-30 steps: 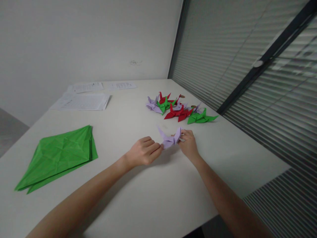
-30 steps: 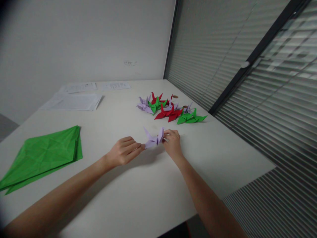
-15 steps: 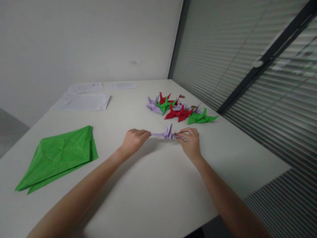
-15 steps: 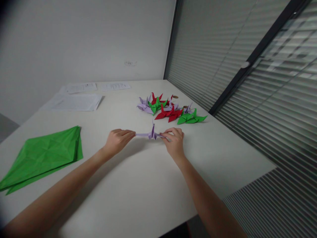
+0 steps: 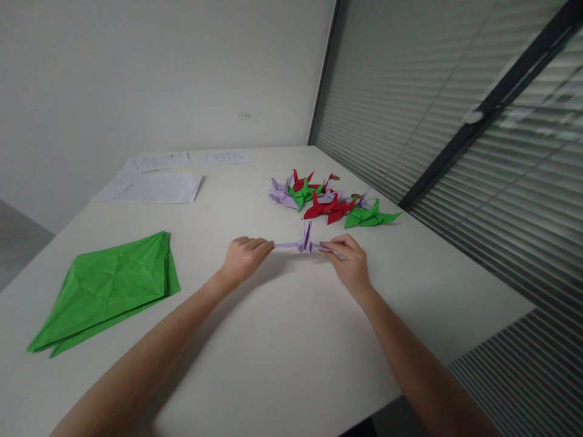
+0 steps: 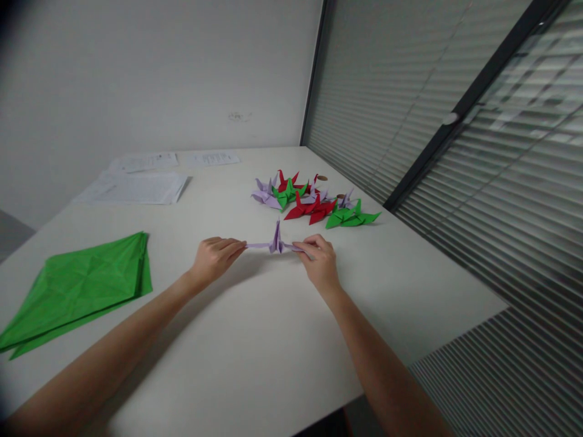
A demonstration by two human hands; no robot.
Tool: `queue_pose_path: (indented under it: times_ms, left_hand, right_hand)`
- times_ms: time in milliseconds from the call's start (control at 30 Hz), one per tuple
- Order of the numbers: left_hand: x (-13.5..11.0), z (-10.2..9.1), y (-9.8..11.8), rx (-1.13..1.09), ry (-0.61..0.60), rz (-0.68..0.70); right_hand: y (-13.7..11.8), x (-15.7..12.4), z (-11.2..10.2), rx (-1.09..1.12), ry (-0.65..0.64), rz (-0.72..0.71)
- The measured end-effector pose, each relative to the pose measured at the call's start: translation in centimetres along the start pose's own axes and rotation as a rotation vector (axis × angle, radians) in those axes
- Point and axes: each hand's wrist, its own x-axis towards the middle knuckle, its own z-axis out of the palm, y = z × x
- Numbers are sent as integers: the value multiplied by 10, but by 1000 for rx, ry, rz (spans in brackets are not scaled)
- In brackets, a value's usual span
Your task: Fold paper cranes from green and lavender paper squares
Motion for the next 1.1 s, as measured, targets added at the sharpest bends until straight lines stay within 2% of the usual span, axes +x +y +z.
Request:
queue_pose_path:
  times_ms: [400, 700, 1100]
  left_hand:
    - [-3, 5, 0, -47, 1, -2]
    - [0, 6, 2, -131, 22, -109]
    - [0, 5, 0, -139, 9, -114]
  right_hand:
    - [-5, 1, -1, 140, -80, -78]
    - [-7, 3, -5, 80, 34, -33]
    - [-8, 3, -3, 124, 21, -7]
